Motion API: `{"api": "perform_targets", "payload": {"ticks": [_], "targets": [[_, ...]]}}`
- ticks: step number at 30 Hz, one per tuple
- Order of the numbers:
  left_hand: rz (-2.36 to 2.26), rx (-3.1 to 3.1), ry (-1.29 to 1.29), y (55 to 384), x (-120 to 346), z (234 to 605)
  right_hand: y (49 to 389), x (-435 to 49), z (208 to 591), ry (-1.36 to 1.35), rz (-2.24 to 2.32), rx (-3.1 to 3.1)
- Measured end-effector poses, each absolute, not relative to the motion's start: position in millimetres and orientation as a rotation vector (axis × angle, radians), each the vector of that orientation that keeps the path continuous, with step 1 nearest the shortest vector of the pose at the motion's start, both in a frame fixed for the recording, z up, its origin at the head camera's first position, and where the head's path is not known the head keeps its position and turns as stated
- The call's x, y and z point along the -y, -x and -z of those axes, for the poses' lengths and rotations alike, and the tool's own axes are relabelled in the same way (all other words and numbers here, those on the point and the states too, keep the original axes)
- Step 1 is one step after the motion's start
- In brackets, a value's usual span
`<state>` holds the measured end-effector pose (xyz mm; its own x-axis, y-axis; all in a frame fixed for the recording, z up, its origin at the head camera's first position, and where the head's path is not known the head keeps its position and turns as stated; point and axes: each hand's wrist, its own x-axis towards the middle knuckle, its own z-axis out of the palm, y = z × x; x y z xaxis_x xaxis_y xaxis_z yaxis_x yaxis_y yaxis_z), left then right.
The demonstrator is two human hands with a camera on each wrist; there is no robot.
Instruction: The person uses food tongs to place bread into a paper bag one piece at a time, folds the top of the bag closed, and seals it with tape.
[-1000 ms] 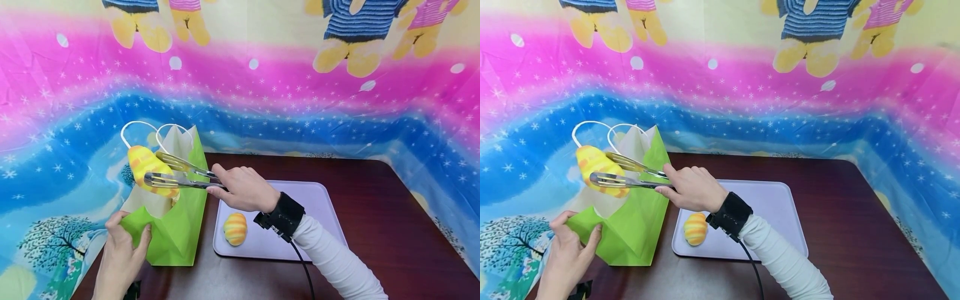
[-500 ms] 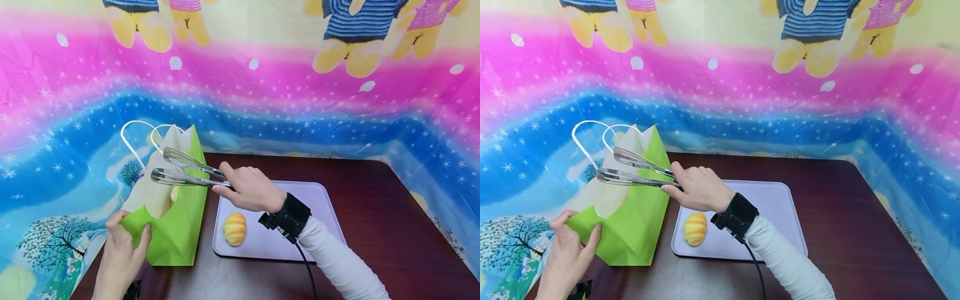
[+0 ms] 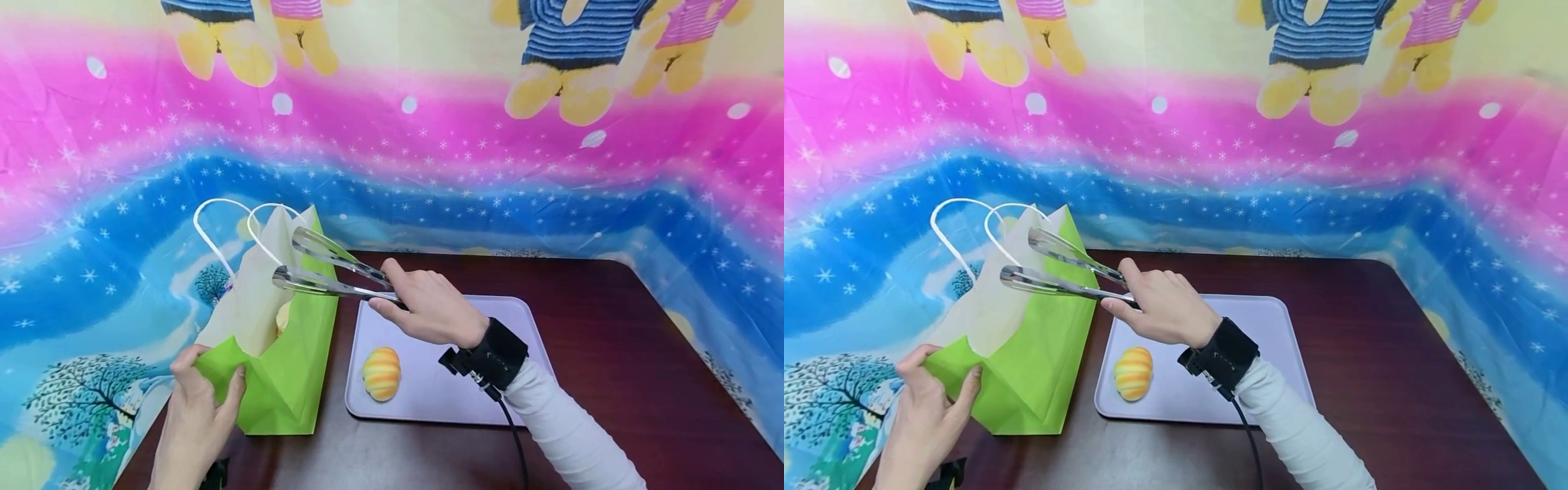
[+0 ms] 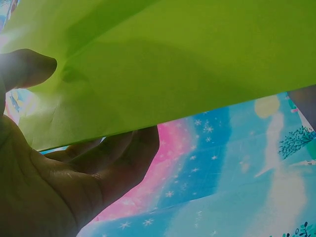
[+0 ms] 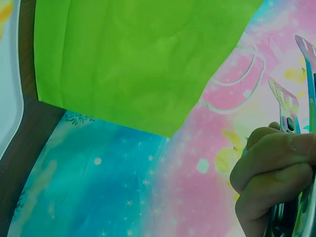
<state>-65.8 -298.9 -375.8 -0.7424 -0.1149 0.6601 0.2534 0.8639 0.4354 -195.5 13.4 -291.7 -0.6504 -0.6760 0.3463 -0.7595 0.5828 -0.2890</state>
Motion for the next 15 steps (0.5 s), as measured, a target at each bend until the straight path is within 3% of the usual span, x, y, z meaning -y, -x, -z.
{"api": "perform_targets", "payload": {"ticks": [15], "targets": [[0.684,2.358,0.036,64,298,376,196,-59,311,-1.041,-0.670,2.722]]}}
